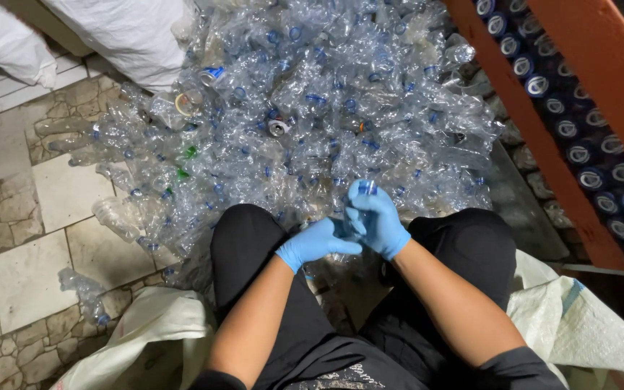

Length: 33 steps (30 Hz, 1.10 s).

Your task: The person sits on the floor and crushes empty plastic water bottles by hand. They pick up bottles from a large pile, squeeze them flat, and place them into a white sack.

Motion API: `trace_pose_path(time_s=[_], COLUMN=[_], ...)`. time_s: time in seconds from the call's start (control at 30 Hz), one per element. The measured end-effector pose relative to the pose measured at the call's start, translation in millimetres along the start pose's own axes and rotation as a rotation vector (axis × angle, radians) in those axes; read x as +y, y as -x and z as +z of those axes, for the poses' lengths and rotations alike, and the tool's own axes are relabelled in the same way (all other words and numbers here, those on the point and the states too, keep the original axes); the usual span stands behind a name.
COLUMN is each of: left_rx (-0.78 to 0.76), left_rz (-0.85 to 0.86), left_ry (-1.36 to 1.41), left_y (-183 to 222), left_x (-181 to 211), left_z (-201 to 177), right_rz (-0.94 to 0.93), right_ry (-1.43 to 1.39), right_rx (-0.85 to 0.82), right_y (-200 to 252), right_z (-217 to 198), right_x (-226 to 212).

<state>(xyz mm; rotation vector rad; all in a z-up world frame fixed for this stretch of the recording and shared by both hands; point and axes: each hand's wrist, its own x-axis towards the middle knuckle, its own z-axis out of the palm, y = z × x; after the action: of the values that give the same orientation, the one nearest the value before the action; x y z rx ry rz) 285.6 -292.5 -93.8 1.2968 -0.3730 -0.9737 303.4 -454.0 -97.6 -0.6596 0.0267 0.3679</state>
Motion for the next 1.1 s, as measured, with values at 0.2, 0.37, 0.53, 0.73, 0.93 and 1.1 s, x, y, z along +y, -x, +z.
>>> trace_pose_path(time_s=[0.2, 0.37, 0.53, 0.73, 0.93, 1.1], left_rx=[0.618, 0.697, 0.991, 1.196, 0.986, 0.651], left_rz=[0.221, 0.029, 0.200, 0.302, 0.211, 0.065], left_ry=[-0.524, -1.298, -1.398, -1.503, -1.193, -1.151], left_y=[-22.2, -22.4, -41.8, -48.5, -40.4, -33.0], left_x=[-21.0, -3.2, -30.4, -51.7, -47.3, -54.3], left_z=[15.7, 41.2, 15.2, -29.3, -15.4, -22.3], right_rz=[-0.281, -0.421, -0.397, -0.238, -0.213, -0.165], right_ry=[0.088, -0.005, -0.167, -0.162, 0.247, 0.417], right_rx=[0.483, 0.739, 0.749, 0.577, 0.295, 0.046], right_y=[-31.5, -47.6, -36.4, -31.7, -30.3, -7.7], right_z=[-4.3, -6.6, 20.8, 1.4, -10.8, 47.1], right_x=[-8.6, -14.3, -6.9, 21.3, 34.3, 0.5])
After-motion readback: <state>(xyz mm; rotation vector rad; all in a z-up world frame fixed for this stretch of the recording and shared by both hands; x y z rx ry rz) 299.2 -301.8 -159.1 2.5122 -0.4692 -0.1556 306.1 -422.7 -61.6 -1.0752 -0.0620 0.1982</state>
